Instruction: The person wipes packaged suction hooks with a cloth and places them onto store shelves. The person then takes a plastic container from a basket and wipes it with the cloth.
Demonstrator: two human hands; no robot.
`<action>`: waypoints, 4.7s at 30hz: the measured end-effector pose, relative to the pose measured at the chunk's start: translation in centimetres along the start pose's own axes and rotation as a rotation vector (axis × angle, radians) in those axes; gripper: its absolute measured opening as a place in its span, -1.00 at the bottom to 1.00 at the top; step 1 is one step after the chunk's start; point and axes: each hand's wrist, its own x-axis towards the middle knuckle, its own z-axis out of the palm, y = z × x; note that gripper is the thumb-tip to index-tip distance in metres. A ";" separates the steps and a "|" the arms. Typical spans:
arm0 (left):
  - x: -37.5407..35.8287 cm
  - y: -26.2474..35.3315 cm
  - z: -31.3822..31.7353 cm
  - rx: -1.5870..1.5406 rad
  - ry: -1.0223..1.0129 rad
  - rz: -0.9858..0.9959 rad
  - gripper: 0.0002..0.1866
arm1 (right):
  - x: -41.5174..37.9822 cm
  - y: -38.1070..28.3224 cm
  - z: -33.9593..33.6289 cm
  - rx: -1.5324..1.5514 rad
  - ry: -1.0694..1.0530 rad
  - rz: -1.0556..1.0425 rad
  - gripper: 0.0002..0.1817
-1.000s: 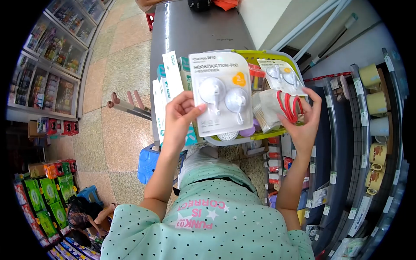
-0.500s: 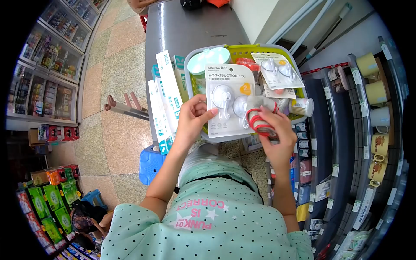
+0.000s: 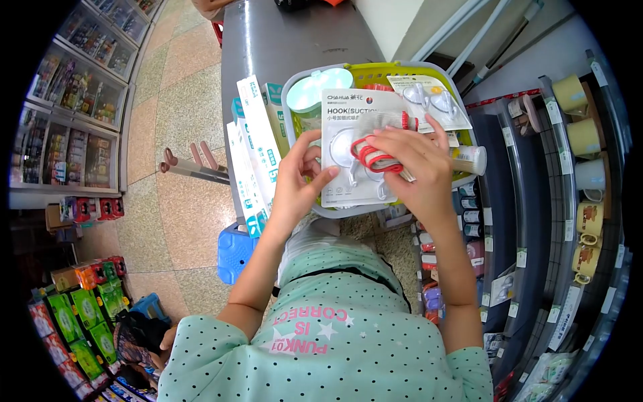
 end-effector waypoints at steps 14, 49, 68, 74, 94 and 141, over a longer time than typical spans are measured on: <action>0.3 1.0 -0.1 0.113 -0.034 0.006 -0.43 | -1.1 0.4 -3.6 -0.205 0.045 0.275 -0.61; -0.4 1.4 1.2 0.198 0.021 0.064 -0.47 | 1.5 0.5 1.8 -0.069 0.215 0.104 -0.53; 0.5 1.2 0.8 -0.119 -0.012 -0.089 -0.54 | -3.4 -5.9 -1.4 0.015 0.103 0.173 -0.32; 0.4 1.7 0.8 -0.129 0.011 -0.068 -0.62 | -4.6 -7.2 1.5 0.050 0.057 0.162 -0.28; 0.2 1.0 0.5 -0.028 0.054 -0.144 -0.67 | -7.6 -6.4 0.1 0.061 -0.229 0.311 -0.40; 0.4 0.3 0.9 0.124 0.089 -0.021 -0.43 | -7.1 -4.4 -0.7 0.150 -0.260 0.381 -0.52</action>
